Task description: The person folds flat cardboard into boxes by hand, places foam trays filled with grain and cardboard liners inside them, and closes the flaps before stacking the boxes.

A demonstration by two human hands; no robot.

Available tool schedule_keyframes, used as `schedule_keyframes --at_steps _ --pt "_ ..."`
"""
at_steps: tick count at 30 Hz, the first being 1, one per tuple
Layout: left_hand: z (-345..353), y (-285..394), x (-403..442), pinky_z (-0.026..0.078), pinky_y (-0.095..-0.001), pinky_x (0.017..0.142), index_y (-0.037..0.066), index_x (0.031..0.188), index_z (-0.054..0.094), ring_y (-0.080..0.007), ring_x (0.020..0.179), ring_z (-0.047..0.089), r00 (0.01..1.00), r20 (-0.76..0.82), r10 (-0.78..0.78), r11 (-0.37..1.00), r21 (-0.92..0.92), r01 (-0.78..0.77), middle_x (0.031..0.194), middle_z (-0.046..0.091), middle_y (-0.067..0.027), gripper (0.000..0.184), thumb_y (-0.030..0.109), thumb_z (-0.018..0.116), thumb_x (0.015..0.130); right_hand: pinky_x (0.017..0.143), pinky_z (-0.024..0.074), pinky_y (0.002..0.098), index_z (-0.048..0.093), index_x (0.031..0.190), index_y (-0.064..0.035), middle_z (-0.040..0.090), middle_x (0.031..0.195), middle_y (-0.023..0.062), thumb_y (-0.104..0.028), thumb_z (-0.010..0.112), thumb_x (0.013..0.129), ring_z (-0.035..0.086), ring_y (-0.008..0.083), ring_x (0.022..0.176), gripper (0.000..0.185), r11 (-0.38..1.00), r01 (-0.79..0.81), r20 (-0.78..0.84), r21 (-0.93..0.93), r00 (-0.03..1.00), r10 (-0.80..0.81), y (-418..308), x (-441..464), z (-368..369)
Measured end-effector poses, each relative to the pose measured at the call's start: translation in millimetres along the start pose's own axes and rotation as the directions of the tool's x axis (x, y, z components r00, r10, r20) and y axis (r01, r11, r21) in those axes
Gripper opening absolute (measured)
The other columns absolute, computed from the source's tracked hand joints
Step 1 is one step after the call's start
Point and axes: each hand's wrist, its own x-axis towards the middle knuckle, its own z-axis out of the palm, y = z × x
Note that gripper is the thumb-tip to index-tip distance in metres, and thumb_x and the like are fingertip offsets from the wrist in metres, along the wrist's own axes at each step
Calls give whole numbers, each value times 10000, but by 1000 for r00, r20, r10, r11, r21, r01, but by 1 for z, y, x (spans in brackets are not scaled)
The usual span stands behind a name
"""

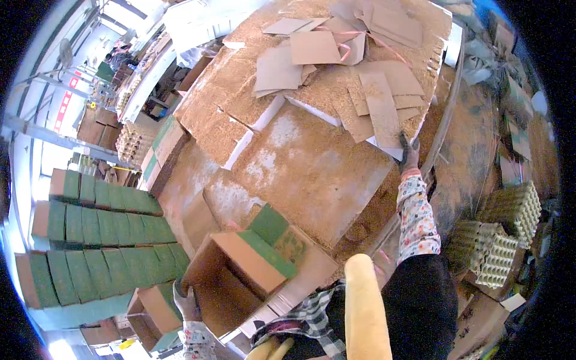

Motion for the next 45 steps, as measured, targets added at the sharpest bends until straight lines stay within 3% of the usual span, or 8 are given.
schedule_keyframes --at_steps 5,14,18,22,29,37,43,45 --pt "4 -16 -4 402 -339 931 -44 1184 454 -239 1038 513 991 -104 81 990 -106 -92 1122 531 -148 441 -17 587 764 782 505 417 510 1171 -89 575 1118 89 -411 576 831 598 259 924 473 811 -460 352 362 873 338 -10 -51 6" --pt "25 -58 45 444 -287 674 61 866 613 -125 712 513 994 72 -86 640 -760 110 806 580 -17 144 125 486 888 763 485 533 473 1242 -138 569 1155 113 -442 446 884 572 319 1005 470 677 -734 669 -52 478 569 -111 -265 120" --pt "41 -44 72 403 -318 504 58 823 596 -119 598 496 984 53 -167 485 -865 129 689 531 -2 185 218 520 875 747 524 463 491 1215 -119 584 1090 110 -381 458 896 583 280 988 414 729 -534 754 -428 233 614 -151 -295 179" --pt "20 53 23 482 -362 604 -8 981 601 -212 693 603 871 490 33 -140 -861 489 816 636 -109 547 507 442 886 793 516 431 510 1188 -84 581 1095 105 -324 480 897 587 233 982 378 779 381 862 -499 307 403 -185 -362 216" --pt "50 26 14 435 -334 868 66 1037 603 -180 962 567 984 160 80 170 -975 145 1011 623 -85 424 450 519 877 909 459 431 428 1265 -28 536 1201 129 -233 477 903 514 250 1120 419 727 -245 745 -641 30 666 -102 -355 226" --pt "11 46 -35 476 -364 813 26 1077 553 -240 894 596 928 369 60 -10 -929 370 1005 606 -127 384 354 472 892 802 472 328 545 1105 -53 586 1019 53 -192 516 874 562 183 927 272 511 71 514 -856 216 830 -96 -362 191" --pt "-31 27 -42 476 -302 746 11 1064 584 -158 850 601 976 148 -158 433 -878 204 944 632 -55 289 243 486 923 1000 290 278 472 1228 -17 479 1240 56 -294 561 878 402 163 1169 455 776 -192 602 -601 529 598 -116 -414 190" --pt "-33 42 -56 470 -364 789 -12 1088 558 -249 919 593 984 63 164 956 -258 -142 1091 577 -141 423 338 575 851 1004 299 298 352 1307 38 428 1310 86 -332 576 872 405 174 1187 614 844 -56 790 -534 324 521 -138 -430 189"
